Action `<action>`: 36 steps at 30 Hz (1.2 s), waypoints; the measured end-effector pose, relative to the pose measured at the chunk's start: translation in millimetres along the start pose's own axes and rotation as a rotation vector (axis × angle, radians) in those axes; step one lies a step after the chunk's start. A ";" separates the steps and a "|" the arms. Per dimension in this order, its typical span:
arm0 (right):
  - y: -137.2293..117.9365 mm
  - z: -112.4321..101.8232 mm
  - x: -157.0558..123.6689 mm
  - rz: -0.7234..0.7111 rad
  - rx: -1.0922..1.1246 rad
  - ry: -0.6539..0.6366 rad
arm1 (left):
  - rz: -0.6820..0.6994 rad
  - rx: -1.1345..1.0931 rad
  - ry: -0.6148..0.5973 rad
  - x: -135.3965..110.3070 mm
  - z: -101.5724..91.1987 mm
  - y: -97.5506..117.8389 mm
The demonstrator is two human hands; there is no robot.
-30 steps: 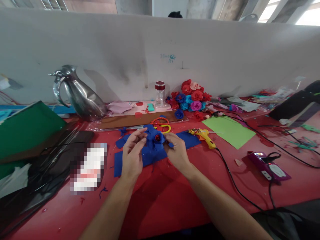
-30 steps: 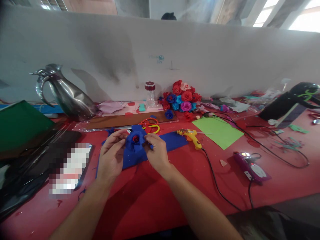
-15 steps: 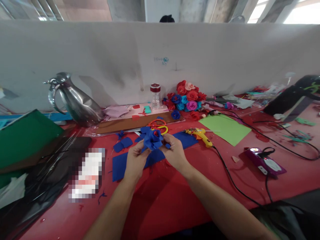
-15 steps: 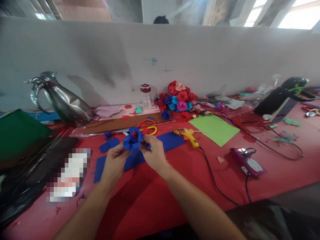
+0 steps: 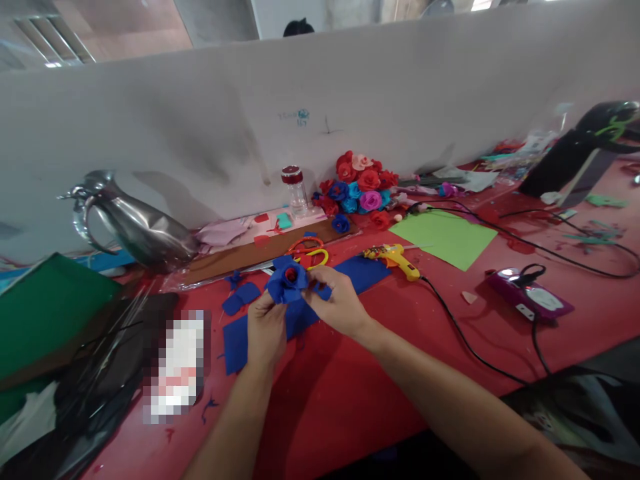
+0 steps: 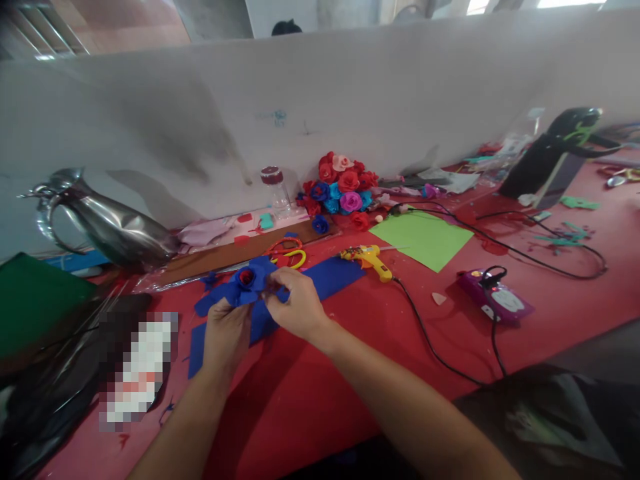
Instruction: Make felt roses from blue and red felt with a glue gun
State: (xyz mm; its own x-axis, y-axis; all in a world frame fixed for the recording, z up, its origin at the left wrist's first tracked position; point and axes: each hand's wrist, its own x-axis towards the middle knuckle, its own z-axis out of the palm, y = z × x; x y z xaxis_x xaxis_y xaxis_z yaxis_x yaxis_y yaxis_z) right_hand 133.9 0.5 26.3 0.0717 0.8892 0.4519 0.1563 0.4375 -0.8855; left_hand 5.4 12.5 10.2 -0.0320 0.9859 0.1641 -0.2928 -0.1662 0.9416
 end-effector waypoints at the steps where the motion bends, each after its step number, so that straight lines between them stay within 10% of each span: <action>1: -2.2 -1.3 1.1 0.047 0.070 -0.021 | -0.004 -0.005 0.017 1.0 1.1 0.6; 7: -11.4 -8.5 6.9 0.279 0.434 -0.106 | 0.025 0.008 -0.003 2.1 4.6 2.2; 21: -8.7 -9.4 8.5 0.433 0.517 -0.085 | 0.052 0.013 0.002 0.8 3.1 4.3; 36: -11.3 -12.4 8.0 0.316 0.496 -0.037 | 0.060 0.014 -0.066 3.5 -7.8 -7.0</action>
State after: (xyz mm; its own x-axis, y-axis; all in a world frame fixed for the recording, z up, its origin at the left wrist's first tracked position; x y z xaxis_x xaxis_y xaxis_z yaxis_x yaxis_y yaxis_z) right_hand 144.9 1.0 41.3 0.0039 0.9868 0.1620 -0.3468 0.1533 -0.9253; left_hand -0.2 17.3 1.8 0.0146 0.9710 0.2388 -0.2787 -0.2254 0.9336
